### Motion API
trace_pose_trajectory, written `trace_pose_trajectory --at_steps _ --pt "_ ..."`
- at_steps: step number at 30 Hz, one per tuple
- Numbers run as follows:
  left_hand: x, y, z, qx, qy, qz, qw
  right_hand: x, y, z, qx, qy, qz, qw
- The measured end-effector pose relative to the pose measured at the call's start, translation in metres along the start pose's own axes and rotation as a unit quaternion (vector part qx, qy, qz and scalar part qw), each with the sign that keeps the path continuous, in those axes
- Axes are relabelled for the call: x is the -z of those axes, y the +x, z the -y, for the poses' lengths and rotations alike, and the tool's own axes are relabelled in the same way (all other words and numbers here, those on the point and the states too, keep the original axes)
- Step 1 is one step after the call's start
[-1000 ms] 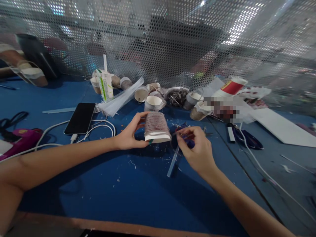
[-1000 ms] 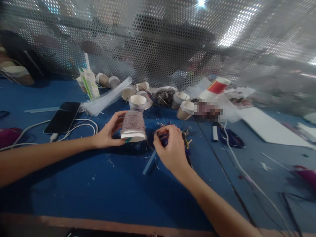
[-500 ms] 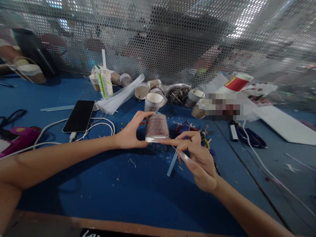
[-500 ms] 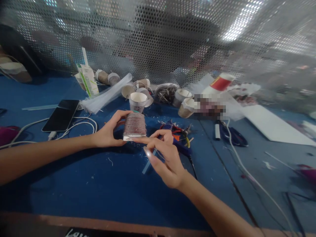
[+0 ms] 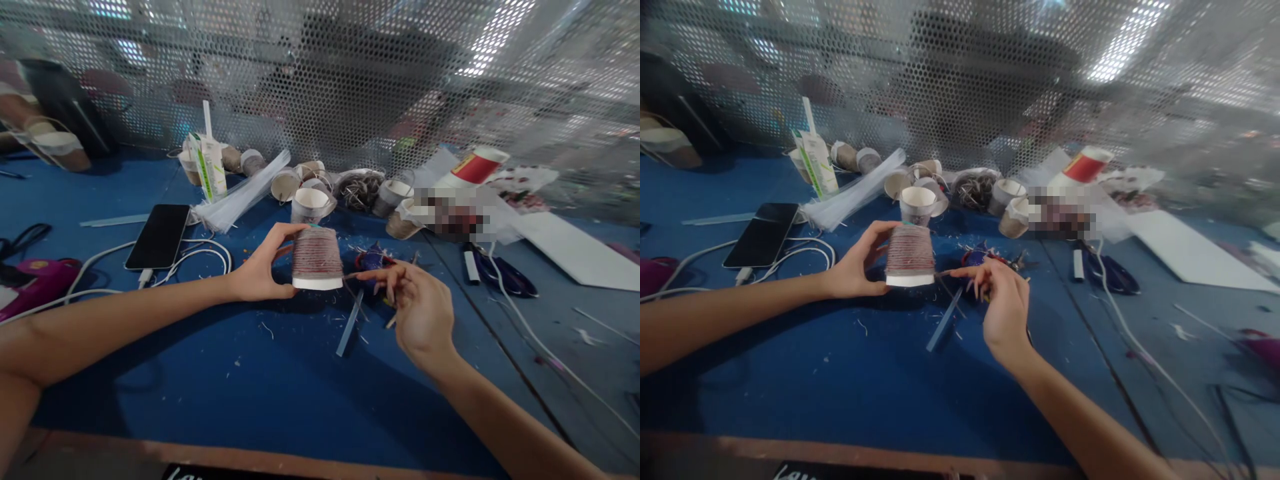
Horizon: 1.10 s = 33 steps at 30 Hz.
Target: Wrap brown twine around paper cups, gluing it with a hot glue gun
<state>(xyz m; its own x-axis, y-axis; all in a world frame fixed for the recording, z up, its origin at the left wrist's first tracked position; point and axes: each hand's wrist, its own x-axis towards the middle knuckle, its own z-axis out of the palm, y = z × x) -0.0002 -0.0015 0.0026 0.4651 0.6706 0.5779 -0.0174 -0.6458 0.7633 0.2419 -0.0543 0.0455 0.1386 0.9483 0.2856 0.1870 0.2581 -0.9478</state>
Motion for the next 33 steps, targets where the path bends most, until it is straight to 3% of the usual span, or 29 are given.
trace_pose_trajectory --at_steps 4,6,9,12,14,18,22,25,30,33 --pt "0.001 0.002 0.003 -0.023 -0.021 0.018 0.999 0.005 0.007 -0.014 0.09 -0.025 -0.09 0.992" --pt "0.002 0.003 0.006 -0.035 -0.014 0.023 0.999 0.005 0.008 -0.014 0.158 -0.038 -0.09 0.983" --pt "0.002 0.004 0.009 -0.039 -0.002 0.032 0.999 0.004 0.006 -0.006 0.264 -0.096 0.018 0.96" --pt "0.002 0.004 0.008 -0.04 -0.011 0.051 0.998 0.001 0.002 0.003 0.334 -0.201 0.15 0.909" --pt "0.001 0.005 0.006 -0.047 -0.019 0.069 0.996 -0.001 0.0 0.004 0.343 -0.243 0.175 0.89" --pt "0.0 0.004 0.002 -0.062 -0.002 0.1 0.993 -0.004 0.001 -0.005 0.369 -0.226 0.143 0.89" --pt "0.0 0.001 -0.002 -0.059 0.035 0.08 0.994 -0.006 0.001 -0.016 0.357 -0.165 0.162 0.905" --pt "0.0 0.0 -0.005 -0.061 0.059 0.071 0.994 -0.007 0.0 -0.018 0.357 -0.177 0.182 0.899" --pt "-0.002 -0.001 -0.005 -0.068 0.101 0.002 0.993 -0.006 -0.006 -0.004 0.36 -0.161 0.162 0.904" --pt "-0.002 -0.002 -0.002 -0.074 0.108 -0.052 0.99 -0.004 -0.012 0.008 0.392 -0.177 0.181 0.885"
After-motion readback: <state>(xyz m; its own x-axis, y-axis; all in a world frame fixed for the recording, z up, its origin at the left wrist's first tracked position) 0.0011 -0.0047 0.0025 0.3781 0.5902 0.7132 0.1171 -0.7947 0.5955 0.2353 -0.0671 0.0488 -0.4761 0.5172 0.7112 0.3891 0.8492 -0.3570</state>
